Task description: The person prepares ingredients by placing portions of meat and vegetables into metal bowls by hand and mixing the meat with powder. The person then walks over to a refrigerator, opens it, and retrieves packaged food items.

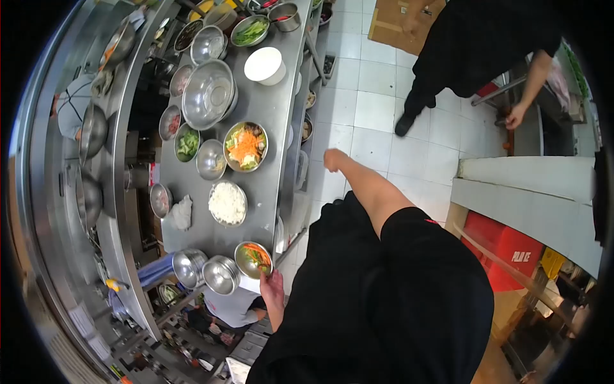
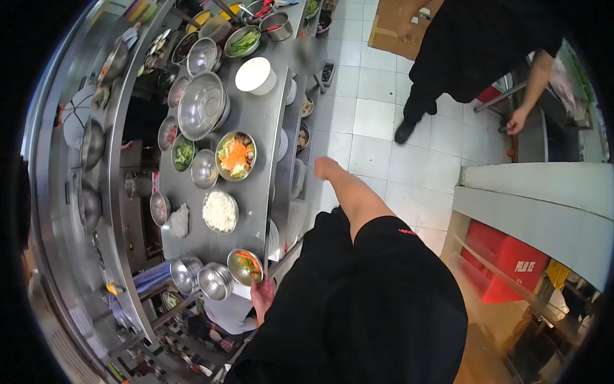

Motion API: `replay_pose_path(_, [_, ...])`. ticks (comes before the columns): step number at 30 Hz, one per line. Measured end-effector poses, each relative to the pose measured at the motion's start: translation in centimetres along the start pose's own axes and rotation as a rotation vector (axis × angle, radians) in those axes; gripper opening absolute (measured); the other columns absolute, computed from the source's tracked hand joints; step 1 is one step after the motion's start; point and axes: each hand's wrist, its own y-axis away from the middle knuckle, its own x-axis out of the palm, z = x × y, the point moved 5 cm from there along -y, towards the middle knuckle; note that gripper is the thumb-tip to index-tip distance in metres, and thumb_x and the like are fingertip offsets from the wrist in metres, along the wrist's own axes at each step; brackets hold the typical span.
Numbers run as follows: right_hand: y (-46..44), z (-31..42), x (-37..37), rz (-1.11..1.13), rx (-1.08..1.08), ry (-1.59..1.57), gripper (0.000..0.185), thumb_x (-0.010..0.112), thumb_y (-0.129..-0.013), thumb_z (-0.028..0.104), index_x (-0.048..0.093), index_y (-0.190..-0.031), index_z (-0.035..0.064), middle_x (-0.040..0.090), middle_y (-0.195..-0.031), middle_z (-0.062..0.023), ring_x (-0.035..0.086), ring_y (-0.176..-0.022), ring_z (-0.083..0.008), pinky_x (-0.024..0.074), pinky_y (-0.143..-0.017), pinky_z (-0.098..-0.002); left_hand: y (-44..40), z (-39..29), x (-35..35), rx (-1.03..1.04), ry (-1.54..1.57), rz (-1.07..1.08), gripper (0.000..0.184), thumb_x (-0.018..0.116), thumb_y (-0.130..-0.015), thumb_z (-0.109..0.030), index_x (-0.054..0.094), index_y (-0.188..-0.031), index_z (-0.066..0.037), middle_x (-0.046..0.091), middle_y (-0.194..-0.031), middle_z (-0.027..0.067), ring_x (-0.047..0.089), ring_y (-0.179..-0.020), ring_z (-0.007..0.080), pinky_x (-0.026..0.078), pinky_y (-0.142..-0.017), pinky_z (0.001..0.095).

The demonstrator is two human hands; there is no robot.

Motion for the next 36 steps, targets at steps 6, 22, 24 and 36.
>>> replay_pose_path(6, [-10.6, -0.9, -11.8, -0.332, 0.164, -1.181, 0.024, 0.055, -0.091, 0.022, 0.07, -0.095, 0.0041, 0.073, -0.079, -0.0104, 0.069, -0.065, -0.0218, 0.0563, -0.054, -0.0355, -0.6, -0.4, -0.7, -0.005, -0.01, -0.189, 0.032, 0.051, -0.098, -0.018, 0.053, -0.126, -0.002, 0.062, -0.114, 0.0107, 0.064, -0.099, 0.0264, 0.055, -0.087, 0.0408])
replay_pose_path(22, [-30.5, -3.1, -19.0, -0.43, 0.058, -2.393, 0.057, 0.03, -0.1, 0.043, 0.052, -0.127, -0.002, 0.058, -0.126, -0.0194, 0.06, -0.108, -0.0341, 0.0553, -0.078, -0.0447, 7.4, 7.2, 17.5, -0.109, 0.087, -0.486, 0.035, 0.051, -0.092, -0.014, 0.052, -0.125, -0.002, 0.066, -0.113, 0.013, 0.066, -0.1, 0.0242, 0.055, -0.087, 0.0415])
replay_pose_path(24, [-31.0, -2.6, -19.7, -0.415, 0.067, -2.37, 0.056, 0.031, -0.1, 0.042, 0.052, -0.127, -0.0023, 0.058, -0.124, -0.0196, 0.06, -0.106, -0.034, 0.0554, -0.077, -0.0446, 7.3, 6.6, 20.2, -0.072, 0.101, -0.473, 0.034, 0.049, -0.092, -0.013, 0.052, -0.123, 0.0, 0.066, -0.113, 0.0137, 0.066, -0.1, 0.0246, 0.055, -0.087, 0.0412])
replay_pose_path(36, [-29.9, -0.8, -21.0, -0.36, 0.056, -2.318, 0.052, 0.035, -0.1, 0.039, 0.053, -0.122, -0.004, 0.061, -0.115, -0.0209, 0.064, -0.094, -0.0337, 0.0558, -0.069, -0.0439, 8.3, 6.7, 24.1, -0.029, 0.194, -0.544, 0.029, 0.05, -0.092, -0.013, 0.054, -0.116, 0.004, 0.067, -0.107, 0.0155, 0.068, -0.095, 0.024, 0.057, -0.086, 0.0405])
